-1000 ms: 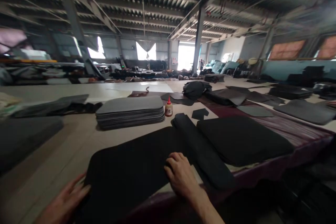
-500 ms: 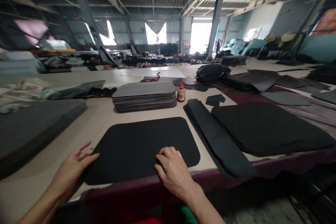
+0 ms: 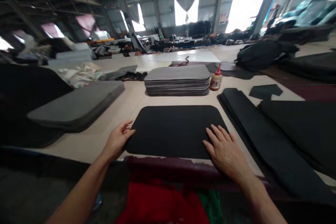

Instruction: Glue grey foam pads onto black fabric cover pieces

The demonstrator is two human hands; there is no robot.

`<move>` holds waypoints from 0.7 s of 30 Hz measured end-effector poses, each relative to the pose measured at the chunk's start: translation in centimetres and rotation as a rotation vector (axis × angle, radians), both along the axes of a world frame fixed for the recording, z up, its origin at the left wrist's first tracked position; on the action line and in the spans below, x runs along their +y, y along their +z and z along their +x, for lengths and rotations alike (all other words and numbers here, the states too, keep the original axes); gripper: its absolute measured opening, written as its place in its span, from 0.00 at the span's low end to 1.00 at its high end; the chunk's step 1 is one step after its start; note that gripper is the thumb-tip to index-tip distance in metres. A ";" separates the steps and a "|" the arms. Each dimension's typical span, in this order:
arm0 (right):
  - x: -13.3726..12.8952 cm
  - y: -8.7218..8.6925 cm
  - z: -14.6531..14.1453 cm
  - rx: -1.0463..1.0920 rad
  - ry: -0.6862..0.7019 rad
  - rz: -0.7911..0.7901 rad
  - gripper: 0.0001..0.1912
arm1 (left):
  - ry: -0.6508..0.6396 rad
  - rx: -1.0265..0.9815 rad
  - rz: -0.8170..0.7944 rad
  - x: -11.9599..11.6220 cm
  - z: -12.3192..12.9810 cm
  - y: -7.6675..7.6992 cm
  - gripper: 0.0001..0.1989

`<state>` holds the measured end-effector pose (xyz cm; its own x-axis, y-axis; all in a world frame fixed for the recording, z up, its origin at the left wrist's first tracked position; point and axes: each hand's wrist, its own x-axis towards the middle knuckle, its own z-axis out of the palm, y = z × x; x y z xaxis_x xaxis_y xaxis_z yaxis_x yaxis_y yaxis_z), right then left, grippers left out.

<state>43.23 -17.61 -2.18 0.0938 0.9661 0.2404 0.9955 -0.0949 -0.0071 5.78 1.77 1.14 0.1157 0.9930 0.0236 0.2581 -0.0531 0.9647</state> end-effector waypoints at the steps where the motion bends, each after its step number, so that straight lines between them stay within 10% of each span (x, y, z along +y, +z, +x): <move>1: 0.1 -0.2 0.1 -0.009 0.009 0.007 0.26 | 0.008 0.008 0.003 0.1 -0.1 -0.2 0.37; 21: 0.2 0.3 -0.6 0.049 -0.014 0.031 0.24 | 0.105 0.321 0.347 0.0 0.1 -0.5 0.24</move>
<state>42.62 -17.40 -1.90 0.1193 0.9567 0.2654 0.9925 -0.1074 -0.0590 5.92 1.73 0.62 0.0711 0.9394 0.3355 0.5610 -0.3157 0.7653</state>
